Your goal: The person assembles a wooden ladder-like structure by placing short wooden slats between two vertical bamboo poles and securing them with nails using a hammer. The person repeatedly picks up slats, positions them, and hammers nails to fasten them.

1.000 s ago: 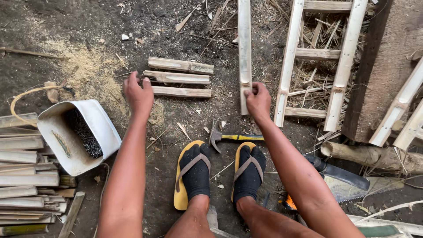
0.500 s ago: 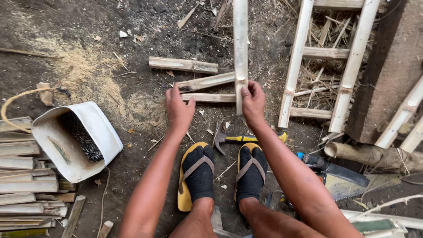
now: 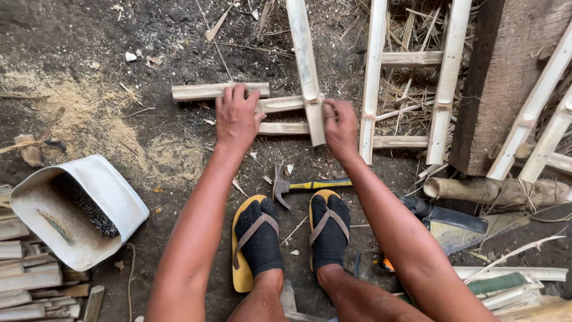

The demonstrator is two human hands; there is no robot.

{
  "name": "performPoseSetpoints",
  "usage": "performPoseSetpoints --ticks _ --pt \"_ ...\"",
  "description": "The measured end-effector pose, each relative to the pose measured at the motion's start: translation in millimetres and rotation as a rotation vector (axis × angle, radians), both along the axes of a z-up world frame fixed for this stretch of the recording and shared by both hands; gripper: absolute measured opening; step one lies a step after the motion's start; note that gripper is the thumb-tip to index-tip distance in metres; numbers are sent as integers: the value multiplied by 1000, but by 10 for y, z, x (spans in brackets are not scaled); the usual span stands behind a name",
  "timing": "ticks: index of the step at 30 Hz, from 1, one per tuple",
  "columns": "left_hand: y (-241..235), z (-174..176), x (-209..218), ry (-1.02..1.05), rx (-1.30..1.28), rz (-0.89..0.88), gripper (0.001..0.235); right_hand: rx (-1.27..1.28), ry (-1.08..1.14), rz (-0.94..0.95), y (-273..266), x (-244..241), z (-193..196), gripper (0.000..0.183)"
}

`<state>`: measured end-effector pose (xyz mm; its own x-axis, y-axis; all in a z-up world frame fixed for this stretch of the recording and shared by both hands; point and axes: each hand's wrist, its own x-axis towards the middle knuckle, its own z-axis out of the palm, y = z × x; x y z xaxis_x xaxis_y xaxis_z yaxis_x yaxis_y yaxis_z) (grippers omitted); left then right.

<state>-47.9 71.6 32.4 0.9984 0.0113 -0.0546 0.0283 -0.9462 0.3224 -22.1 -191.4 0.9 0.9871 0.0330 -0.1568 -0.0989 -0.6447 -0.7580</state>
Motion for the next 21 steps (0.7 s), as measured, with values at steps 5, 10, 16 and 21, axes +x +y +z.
performPoseSetpoints --ticks 5,10,16,21 --pt "64 -224 -85 -17 -3 -10 42 -564 -162 -69 -671 206 -113 68" --pt "33 -235 -125 -3 -3 38 39 -410 -36 39 -661 -8 -307 49" --pt "-70 -117 -102 15 25 57 38 -282 -174 138 28 -263 -304 63" --pt "-21 -38 -129 94 47 43 30 -142 18 69 67 -278 -214 66"
